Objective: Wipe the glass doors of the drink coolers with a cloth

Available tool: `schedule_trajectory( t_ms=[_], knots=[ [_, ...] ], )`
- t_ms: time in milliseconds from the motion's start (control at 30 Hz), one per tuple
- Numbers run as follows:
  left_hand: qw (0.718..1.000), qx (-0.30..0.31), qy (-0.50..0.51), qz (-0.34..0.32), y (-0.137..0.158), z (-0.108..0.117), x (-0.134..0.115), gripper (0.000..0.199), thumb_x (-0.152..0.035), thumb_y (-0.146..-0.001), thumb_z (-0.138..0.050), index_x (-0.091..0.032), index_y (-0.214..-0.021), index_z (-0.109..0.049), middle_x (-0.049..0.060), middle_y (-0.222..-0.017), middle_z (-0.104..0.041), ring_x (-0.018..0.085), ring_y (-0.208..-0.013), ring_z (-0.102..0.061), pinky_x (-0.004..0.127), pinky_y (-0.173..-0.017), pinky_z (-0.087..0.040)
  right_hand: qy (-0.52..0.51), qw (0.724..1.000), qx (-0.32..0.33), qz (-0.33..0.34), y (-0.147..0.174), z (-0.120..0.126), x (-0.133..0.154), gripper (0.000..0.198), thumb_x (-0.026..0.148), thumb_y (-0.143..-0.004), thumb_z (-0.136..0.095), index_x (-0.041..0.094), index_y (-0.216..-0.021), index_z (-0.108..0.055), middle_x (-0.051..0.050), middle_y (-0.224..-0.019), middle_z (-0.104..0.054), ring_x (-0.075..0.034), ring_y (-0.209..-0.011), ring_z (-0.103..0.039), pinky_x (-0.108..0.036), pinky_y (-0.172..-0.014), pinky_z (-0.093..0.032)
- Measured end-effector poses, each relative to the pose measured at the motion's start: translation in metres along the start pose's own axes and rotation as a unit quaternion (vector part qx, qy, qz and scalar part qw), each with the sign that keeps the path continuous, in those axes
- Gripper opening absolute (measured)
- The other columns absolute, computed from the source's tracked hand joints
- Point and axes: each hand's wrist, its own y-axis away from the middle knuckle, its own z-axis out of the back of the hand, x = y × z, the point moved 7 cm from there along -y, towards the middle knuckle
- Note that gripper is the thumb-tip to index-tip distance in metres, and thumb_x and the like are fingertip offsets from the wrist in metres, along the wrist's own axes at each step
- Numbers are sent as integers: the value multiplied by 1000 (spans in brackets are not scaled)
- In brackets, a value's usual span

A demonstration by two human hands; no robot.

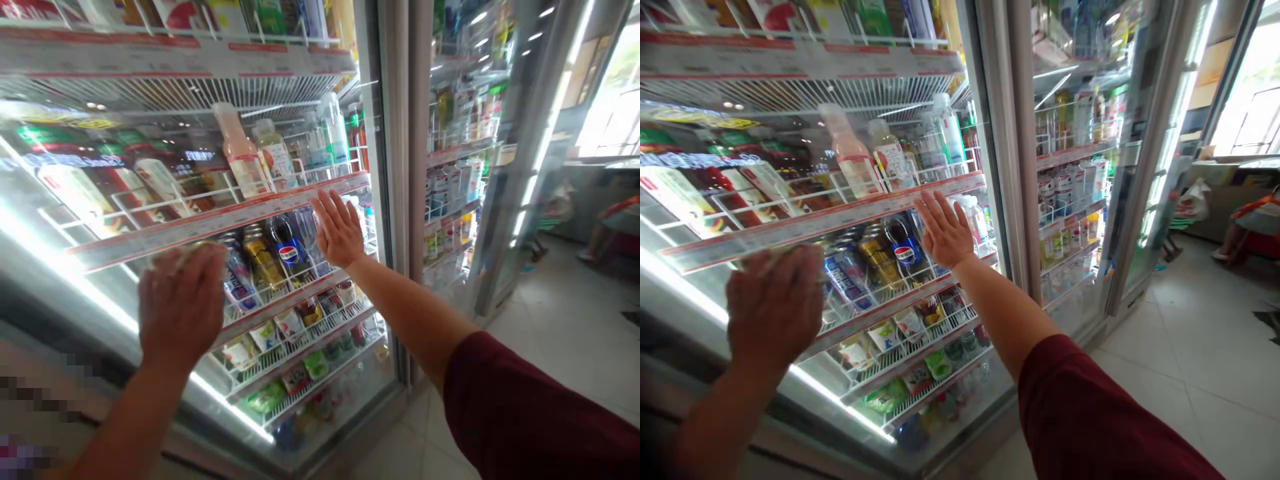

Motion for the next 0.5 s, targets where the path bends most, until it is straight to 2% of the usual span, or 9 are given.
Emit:
schedule_trajectory(
  t_ms=[67, 100, 133, 200, 267, 333, 367, 433, 500],
  knots=[
    [997, -29, -5, 72, -20, 16, 28, 70, -28, -105, -53, -26, -172, -31, 11, -173, -40, 43, -162, -33, 75, -130, -32, -8, 1000, 1, -3, 0, 1, 0, 72, 24, -107, -37, 29, -176, -19, 0, -178, -39, -28, -170, -25, -56, -139, -26],
    [995, -36, -2, 93, -24, 19, 33, 70, -28, -107, -50, -26, -172, -27, 9, -177, -34, 44, -162, -31, 76, -129, -31, -12, 1000, 1, -4, 0, 1, 0, 72, 24, -106, -37, 30, -176, -19, 0, -177, -40, -28, -169, -25, -57, -139, -26],
    [994, -34, 4, 106, -24, 17, 31, 70, -27, -107, -49, -27, -173, -24, 8, -179, -29, 45, -162, -28, 76, -129, -30, -15, 1000, 0, -4, 0, 2, 0, 72, 24, -106, -37, 30, -176, -19, 0, -177, -40, -28, -169, -26, -57, -139, -26],
    [994, -26, 10, 110, -12, 5, 9, 76, -25, -105, -52, -29, -174, -21, 7, -180, -26, 45, -164, -22, 74, -132, -28, -16, 1000, 0, -6, -1, 2, 0, 72, 24, -106, -37, 30, -176, -21, -1, -177, -41, -28, -169, -26, -57, -139, -26],
    [997, -19, 21, 74, 10, -14, -30, 80, -19, -101, -57, -26, -174, -25, 11, -174, -37, 41, -167, -19, 69, -136, -27, -11, 1000, 2, -7, 0, 2, 0, 71, 24, -106, -37, 29, -175, -24, -1, -177, -40, -28, -169, -25, -57, -139, -26],
    [999, 11, 45, -14, 30, -33, -70, 80, -11, -99, -55, -26, -173, -29, 10, -167, -49, 32, -168, -17, 59, -140, -26, -7, 1000, 1, -4, 0, 2, 0, 69, 24, -106, -36, 27, -174, -27, -1, -177, -40, -28, -170, -25, -56, -139, -26],
    [997, 23, 50, -52, 35, -38, -82, 80, -8, -99, -54, -27, -173, -30, 8, -165, -52, 29, -168, -18, 55, -141, -24, -6, 1000, -1, -4, 0, 2, 0, 69, 24, -106, -35, 26, -174, -28, -1, -177, -40, -28, -170, -25, -56, -139, -26],
    [995, 32, 39, -88, 29, -38, -82, 78, -9, -100, -53, -29, -172, -32, 5, -164, -53, 27, -167, -22, 53, -141, -22, -8, 1000, -4, -3, 0, 2, 0, 69, 25, -106, -36, 26, -174, -28, -2, -177, -41, -28, -169, -25, -57, -138, -27],
    [999, 9, 13, -50, 2, -24, -52, 76, -15, -102, -56, -30, -172, -32, 5, -167, -50, 31, -166, -27, 58, -139, -23, -10, 1000, -4, -5, 0, 1, 0, 70, 24, -106, -36, 27, -175, -25, -2, -176, -41, -28, -169, -25, -57, -138, -27]
  ],
)
